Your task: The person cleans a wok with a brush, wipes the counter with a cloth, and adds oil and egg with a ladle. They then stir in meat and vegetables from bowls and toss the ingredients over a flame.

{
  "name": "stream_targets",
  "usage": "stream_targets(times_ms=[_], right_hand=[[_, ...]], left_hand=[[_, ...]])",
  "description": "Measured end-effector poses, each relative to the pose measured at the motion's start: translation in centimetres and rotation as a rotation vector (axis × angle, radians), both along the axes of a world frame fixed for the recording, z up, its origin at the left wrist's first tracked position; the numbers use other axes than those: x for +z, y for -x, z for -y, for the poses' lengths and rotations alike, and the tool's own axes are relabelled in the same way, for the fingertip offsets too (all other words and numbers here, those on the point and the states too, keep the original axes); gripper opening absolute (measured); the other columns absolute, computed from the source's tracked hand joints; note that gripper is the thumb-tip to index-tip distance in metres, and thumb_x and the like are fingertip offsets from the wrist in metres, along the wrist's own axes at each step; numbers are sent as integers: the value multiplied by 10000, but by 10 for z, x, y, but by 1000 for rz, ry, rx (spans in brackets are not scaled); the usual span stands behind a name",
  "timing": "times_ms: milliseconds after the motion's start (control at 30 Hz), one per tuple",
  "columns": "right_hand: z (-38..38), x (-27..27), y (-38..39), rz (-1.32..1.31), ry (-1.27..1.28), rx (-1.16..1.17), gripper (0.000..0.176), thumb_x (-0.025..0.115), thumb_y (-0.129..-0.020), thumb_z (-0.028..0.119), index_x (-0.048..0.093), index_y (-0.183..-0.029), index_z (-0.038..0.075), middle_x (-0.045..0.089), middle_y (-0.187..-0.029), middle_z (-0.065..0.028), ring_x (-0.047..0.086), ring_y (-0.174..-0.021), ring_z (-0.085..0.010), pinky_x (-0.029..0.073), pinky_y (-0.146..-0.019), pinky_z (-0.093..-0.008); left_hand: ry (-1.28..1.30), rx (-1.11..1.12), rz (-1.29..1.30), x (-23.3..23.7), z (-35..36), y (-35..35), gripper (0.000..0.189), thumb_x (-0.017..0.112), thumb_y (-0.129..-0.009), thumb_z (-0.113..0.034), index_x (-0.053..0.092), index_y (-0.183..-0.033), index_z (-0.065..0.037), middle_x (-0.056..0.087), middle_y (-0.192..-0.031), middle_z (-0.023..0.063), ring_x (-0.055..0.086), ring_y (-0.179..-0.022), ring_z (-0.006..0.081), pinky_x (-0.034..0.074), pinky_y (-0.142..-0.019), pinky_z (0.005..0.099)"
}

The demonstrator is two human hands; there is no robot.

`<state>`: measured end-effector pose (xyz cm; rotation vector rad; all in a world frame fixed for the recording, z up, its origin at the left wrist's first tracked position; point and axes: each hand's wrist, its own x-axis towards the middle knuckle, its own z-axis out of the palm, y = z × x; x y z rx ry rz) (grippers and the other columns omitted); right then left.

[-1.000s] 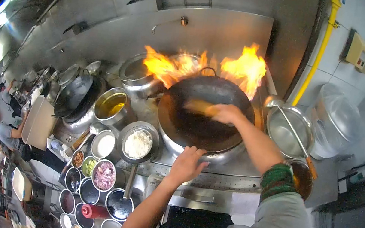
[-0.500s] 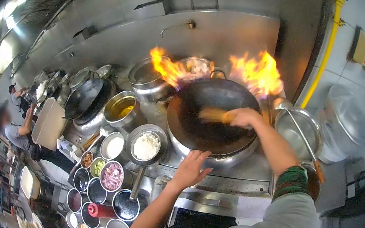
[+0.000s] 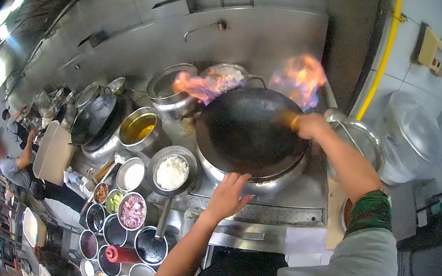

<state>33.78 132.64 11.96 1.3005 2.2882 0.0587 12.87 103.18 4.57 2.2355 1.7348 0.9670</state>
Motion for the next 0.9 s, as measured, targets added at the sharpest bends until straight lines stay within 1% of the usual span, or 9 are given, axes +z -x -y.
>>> stream_targets(times_ms=[67, 267, 400, 467, 533, 633, 667, 767, 900], right_hand=[[-5, -10, -9, -521, -553, -292, 377, 605, -830, 166, 662, -1192, 76, 723, -1094, -174, 712, -951, -361, 564, -828, -439], [81, -46, 78, -306, 65, -47, 577, 632, -842, 253, 540, -1400, 140, 687, -1183, -213, 694, -1046, -353, 555, -878, -457], [101, 24, 43, -448, 644, 240, 756, 693, -824, 433, 435, -1506, 233, 672, -1183, -244, 697, -949, -379, 562, -845, -423], [57, 50, 0, -184, 815, -164, 634, 668, -856, 347, 491, -1455, 239, 695, -1120, -228, 699, -893, -376, 571, -794, -413], [12, 50, -34, 112, 13, 57, 513, 625, -875, 237, 539, -1375, 165, 717, -1055, -208, 711, -878, -369, 580, -752, -431], [-3, 4, -18, -453, -648, -210, 324, 544, -927, 227, 678, -1173, 63, 729, -1004, -183, 724, -909, -324, 561, -791, -468], [6, 0, -1, -511, -520, -287, 285, 504, -897, 134, 717, -1073, 63, 731, -1045, -175, 724, -952, -318, 562, -787, -470], [68, -33, 63, -246, -139, -125, 281, 625, -844, 216, 736, -1073, 97, 737, -1096, -128, 719, -993, -312, 567, -824, -445], [104, -25, 91, -592, 512, 64, 660, 680, -829, 449, 520, -1442, 263, 666, -1260, -161, 664, -1107, -314, 535, -899, -425]], left_hand=[[-11, 9, -9, -3, 0, -1, 591, 771, -777, -172, 515, -1290, -29, 549, -1142, 172, 521, -1090, 383, 478, -932, 455], [16, -3, -60, -2, -5, -1, 608, 771, -771, -185, 522, -1299, -14, 543, -1164, 162, 524, -1110, 359, 500, -923, 449], [29, -10, -63, -2, -2, 3, 620, 773, -768, -183, 519, -1305, -7, 540, -1169, 170, 519, -1117, 363, 484, -954, 442], [34, -17, -43, -3, 2, 0, 628, 776, -765, -182, 517, -1309, -6, 540, -1176, 171, 517, -1120, 364, 475, -969, 438], [13, -25, -31, -3, -1, 3, 635, 779, -763, -182, 515, -1313, -6, 540, -1184, 171, 516, -1123, 364, 468, -980, 436], [16, -3, -31, -2, 0, -1, 633, 785, -762, -190, 521, -1307, -7, 541, -1191, 171, 514, -1125, 366, 469, -975, 444], [25, 2, -31, -2, 0, -3, 631, 786, -762, -191, 522, -1306, -7, 541, -1190, 170, 514, -1125, 367, 468, -974, 445], [29, -24, -29, -4, -5, -2, 614, 774, -771, -175, 509, -1299, -8, 551, -1174, 195, 512, -1100, 392, 461, -951, 462], [-10, -52, -45, -7, -4, 3, 601, 768, -783, -180, 510, -1300, -14, 548, -1176, 195, 512, -1112, 395, 461, -961, 461]])
